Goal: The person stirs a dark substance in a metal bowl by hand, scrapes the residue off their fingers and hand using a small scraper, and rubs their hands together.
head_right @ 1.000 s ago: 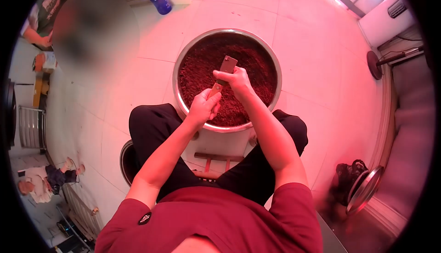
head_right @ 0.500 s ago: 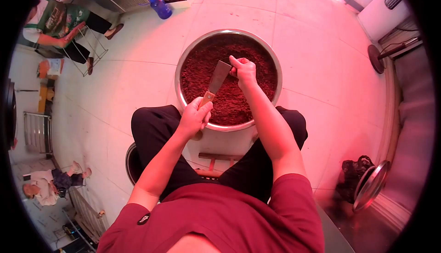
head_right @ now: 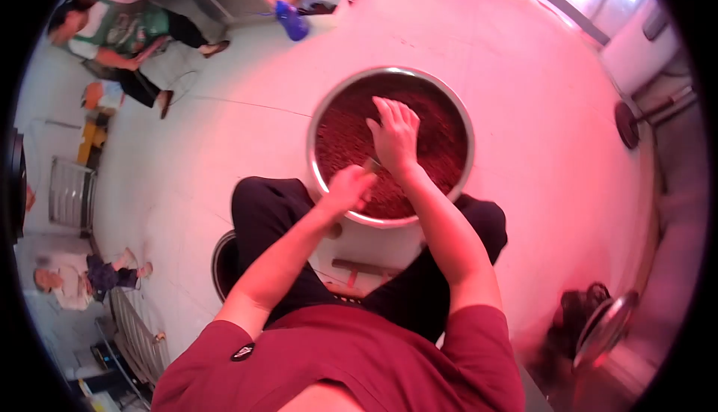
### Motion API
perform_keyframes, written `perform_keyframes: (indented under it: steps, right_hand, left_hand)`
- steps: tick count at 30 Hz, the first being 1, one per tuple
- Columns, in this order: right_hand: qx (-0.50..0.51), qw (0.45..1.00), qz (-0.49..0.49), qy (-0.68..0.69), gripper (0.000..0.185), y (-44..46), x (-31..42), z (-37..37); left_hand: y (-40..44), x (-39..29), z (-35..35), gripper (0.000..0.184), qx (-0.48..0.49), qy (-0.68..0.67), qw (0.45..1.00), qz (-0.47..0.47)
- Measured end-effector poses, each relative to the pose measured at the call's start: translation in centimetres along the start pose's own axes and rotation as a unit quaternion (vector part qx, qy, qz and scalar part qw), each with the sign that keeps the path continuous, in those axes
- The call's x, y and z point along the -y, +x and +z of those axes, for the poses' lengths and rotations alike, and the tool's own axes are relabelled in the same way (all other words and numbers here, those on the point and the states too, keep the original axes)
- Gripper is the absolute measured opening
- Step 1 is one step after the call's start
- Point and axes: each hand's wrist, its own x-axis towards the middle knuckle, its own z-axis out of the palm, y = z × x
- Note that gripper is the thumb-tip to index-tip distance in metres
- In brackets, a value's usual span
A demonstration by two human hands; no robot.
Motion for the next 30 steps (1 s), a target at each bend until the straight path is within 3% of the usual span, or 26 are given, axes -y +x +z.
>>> perform_keyframes:
  steps: [3, 12, 19, 21, 22, 24, 30]
  right_hand:
    - [0.022, 0.998, -0.047, -0.03, 0.05, -0.7, 0.2, 0.9]
    - [0.035, 0.999, -0.029, 0.025, 0.044, -0.7, 1.5, 0.1]
    - [0.0, 0.999, -0.028, 0.021, 0.043, 0.0, 0.2, 0.4]
    - [-0.015, 0.999, -0.031, -0.002, 0.043, 0.0, -0.3, -0.1]
    - [-0.02, 0.999, -0.03, -0.013, 0.044, 0.3, -0.3, 0.0]
    - [-0.01, 1.0, -0.019, -0.023, 0.044, 0.4, -0.6, 0.0]
    - [0.003, 0.998, -0.002, -0.059, 0.044, 0.7, -1.5, -0.2]
  left_hand:
    - [0.0, 0.3, 1.2, 0.022, -0.025, -0.03, 0.999, 0.004]
    - [-2.7, -0.5, 0.0, 0.024, -0.059, 0.139, 0.981, 0.125]
    - [-3.6, -0.4, 0.3, 0.027, -0.097, 0.157, 0.963, 0.198]
    - [-4.0, -1.1, 0.1, 0.029, -0.062, 0.166, 0.975, 0.134]
    - [-3.8, -0.3, 0.1, 0.03, -0.079, 0.171, 0.966, 0.176]
    - [-4.9, -1.5, -0.1, 0.027, -0.07, 0.185, 0.966, 0.165]
    - [-6.9, -2.3, -0.2, 0.023, -0.017, 0.091, 0.992, 0.087]
